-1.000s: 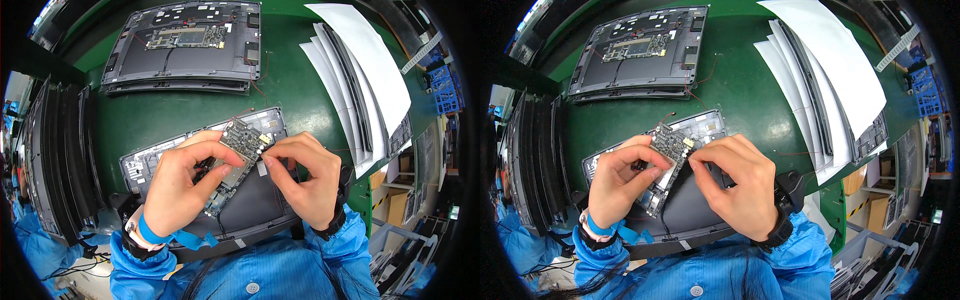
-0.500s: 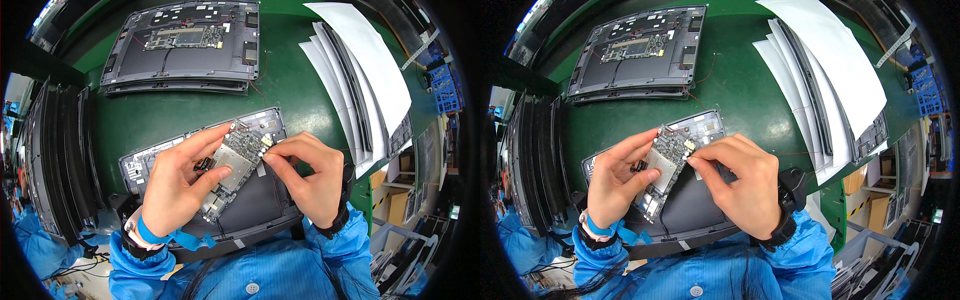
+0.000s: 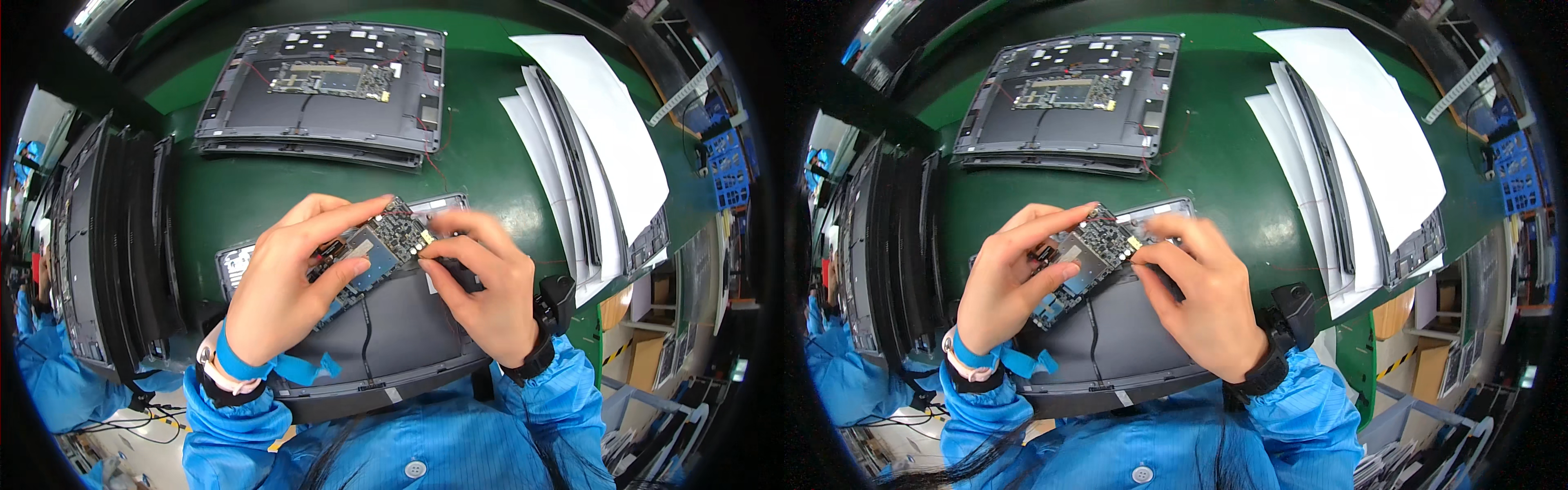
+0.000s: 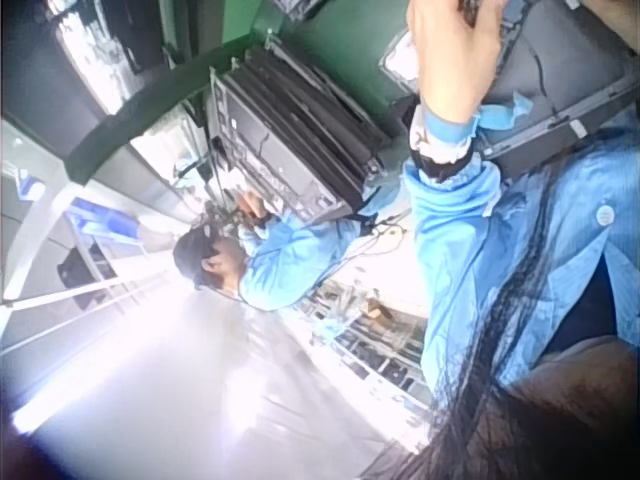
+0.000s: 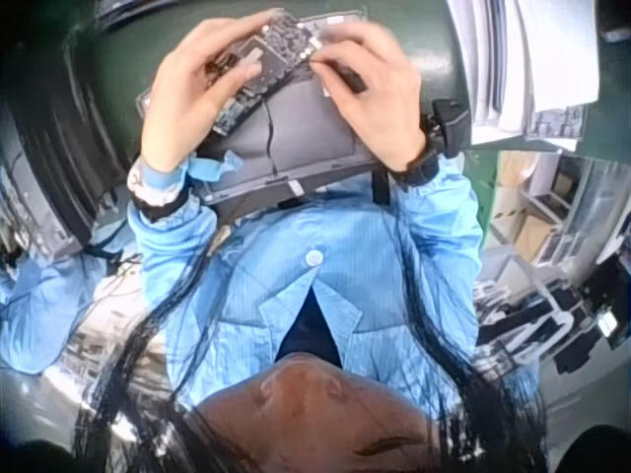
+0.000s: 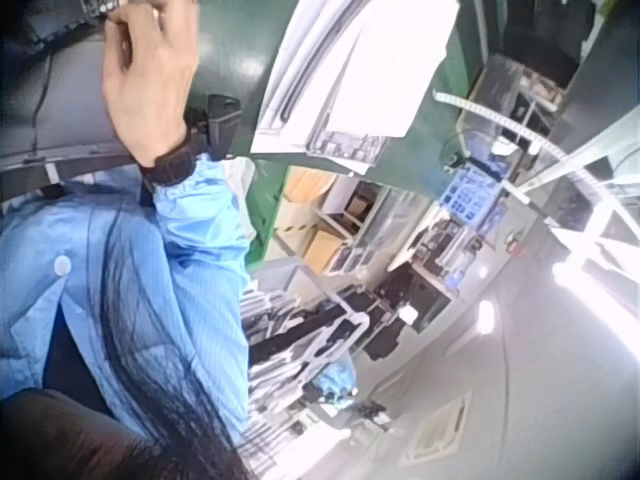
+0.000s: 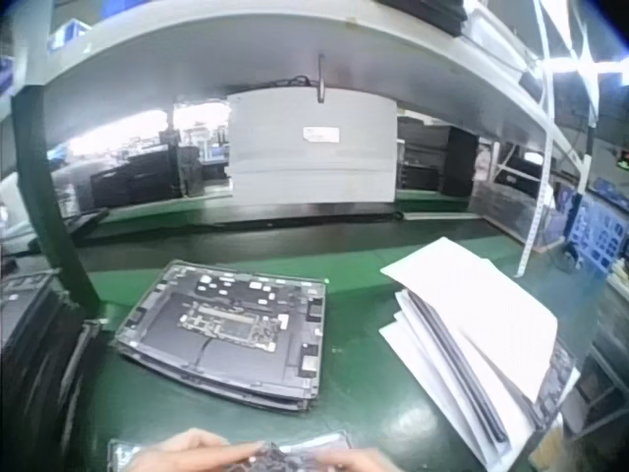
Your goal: Installing circuit boards and internal components into electronic device chassis on a production line.
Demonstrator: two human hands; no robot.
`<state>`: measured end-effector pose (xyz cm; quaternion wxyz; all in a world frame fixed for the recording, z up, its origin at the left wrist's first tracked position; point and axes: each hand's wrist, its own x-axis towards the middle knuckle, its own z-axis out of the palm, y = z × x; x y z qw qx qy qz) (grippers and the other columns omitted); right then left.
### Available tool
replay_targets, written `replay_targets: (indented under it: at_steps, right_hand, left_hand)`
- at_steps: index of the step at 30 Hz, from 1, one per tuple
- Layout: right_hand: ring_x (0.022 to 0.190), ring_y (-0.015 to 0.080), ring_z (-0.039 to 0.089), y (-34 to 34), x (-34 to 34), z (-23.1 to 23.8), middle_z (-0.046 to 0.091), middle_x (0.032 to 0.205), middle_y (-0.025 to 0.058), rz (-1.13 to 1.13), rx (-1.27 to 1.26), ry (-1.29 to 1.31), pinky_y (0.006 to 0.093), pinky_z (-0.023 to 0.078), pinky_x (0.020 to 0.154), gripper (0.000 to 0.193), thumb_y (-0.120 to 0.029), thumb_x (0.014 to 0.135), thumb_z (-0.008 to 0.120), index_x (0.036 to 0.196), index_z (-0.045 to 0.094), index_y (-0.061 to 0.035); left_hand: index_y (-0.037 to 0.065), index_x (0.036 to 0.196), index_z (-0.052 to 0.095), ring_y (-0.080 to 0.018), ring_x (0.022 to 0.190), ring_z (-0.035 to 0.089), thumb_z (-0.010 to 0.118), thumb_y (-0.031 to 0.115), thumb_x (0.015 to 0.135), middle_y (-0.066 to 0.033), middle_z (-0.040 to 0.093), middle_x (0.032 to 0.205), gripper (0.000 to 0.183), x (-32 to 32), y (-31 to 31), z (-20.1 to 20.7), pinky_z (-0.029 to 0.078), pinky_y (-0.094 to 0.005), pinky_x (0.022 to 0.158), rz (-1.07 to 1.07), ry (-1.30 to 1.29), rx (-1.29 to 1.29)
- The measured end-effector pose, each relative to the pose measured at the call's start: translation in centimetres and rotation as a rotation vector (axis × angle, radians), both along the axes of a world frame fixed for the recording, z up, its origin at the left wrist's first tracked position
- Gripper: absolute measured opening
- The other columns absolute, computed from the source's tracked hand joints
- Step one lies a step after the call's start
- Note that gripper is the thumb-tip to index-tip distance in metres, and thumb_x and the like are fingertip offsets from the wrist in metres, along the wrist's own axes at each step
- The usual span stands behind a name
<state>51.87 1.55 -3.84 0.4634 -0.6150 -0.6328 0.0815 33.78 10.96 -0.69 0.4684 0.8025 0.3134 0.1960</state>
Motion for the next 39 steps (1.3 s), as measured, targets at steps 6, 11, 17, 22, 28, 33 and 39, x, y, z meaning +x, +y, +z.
replay_targets:
  at_steps: [6, 11, 17, 22, 28, 33, 39]
  right_hand:
    - [0.069, 0.0227, 0.061, -0.3, -1.2, -0.3, 0.065, 0.076, 0.0072, 0.065, -0.105, -0.257, 0.0314, 0.045, 0.063, 0.016, 0.002, 0.067, 0.070, 0.081, 0.066, -0.0042]
    - [0.072, 0.0171, 0.058, -0.2, -0.8, -0.7, 0.063, 0.078, 0.0019, 0.163, 0.031, -0.449, 0.0299, 0.043, 0.063, 0.017, -0.004, 0.065, 0.063, 0.082, 0.065, -0.0048]
    - [0.082, 0.0195, 0.054, -0.2, 0.1, 0.0, 0.061, 0.083, 0.0032, 0.277, 0.034, -0.547, 0.0314, 0.044, 0.066, 0.022, -0.006, 0.062, 0.062, 0.084, 0.065, -0.0030]
    - [0.082, 0.0206, 0.054, -0.1, 0.1, -0.4, 0.060, 0.084, 0.0047, 0.297, 0.050, -0.508, 0.0334, 0.044, 0.069, 0.024, -0.004, 0.061, 0.063, 0.084, 0.065, -0.0021]
    - [0.083, 0.0212, 0.055, -0.1, 0.5, -0.3, 0.060, 0.083, 0.0046, 0.285, 0.033, -0.462, 0.0328, 0.044, 0.069, 0.024, -0.001, 0.060, 0.066, 0.084, 0.065, -0.0021]
    - [0.085, 0.0224, 0.054, 0.6, 0.7, 0.4, 0.059, 0.084, 0.0042, 0.427, -0.020, -0.491, 0.0342, 0.043, 0.074, 0.020, -0.003, 0.065, 0.068, 0.084, 0.065, -0.0031]
    - [0.094, 0.0244, 0.052, 4.6, -1.1, 2.4, 0.056, 0.095, 0.0059, 0.601, -0.026, -0.423, 0.0355, 0.041, 0.079, 0.023, -0.009, 0.071, 0.069, 0.093, 0.062, -0.0061]
  left_hand:
    - [0.008, 0.110, 0.065, -0.0235, 0.075, 0.060, 0.070, -0.004, 0.067, -0.0107, 0.062, 0.090, 0.045, -0.5, 1.1, -1.0, 0.048, -0.0297, 0.066, 0.113, 0.025, 0.252]
    - [0.007, 0.105, 0.067, -0.0280, 0.076, 0.060, 0.070, 0.000, 0.068, -0.0113, 0.062, 0.092, 0.037, -0.2, 1.5, -2.1, 0.048, -0.0327, 0.069, 0.024, 0.063, 0.300]
    - [0.004, 0.106, 0.065, -0.0285, 0.078, 0.061, 0.068, -0.001, 0.069, -0.0124, 0.061, 0.097, 0.037, -0.4, 0.7, -2.4, 0.049, -0.0342, 0.069, -0.006, 0.042, 0.360]
    - [0.004, 0.105, 0.066, -0.0292, 0.085, 0.057, 0.067, 0.001, 0.071, -0.0114, 0.060, 0.096, 0.034, -0.4, 0.7, -2.5, 0.047, -0.0361, 0.077, -0.013, 0.086, 0.437]
    - [0.007, 0.104, 0.067, -0.0272, 0.091, 0.054, 0.066, 0.002, 0.072, -0.0096, 0.059, 0.095, 0.033, -0.2, 0.6, -3.3, 0.044, -0.0377, 0.082, -0.021, 0.053, 0.386]
    - [0.009, 0.102, 0.067, -0.0259, 0.105, 0.047, 0.066, 0.004, 0.070, -0.0083, 0.055, 0.102, 0.032, -1.1, -0.5, -2.6, 0.031, -0.0456, 0.094, 0.040, 0.196, 0.674]
    - [0.008, 0.127, 0.053, -0.0274, 0.108, 0.051, 0.061, 0.000, 0.073, -0.0139, 0.054, 0.113, 0.055, -8.1, -1.4, 1.2, 0.037, -0.0365, 0.096, 0.413, 0.010, 0.413]
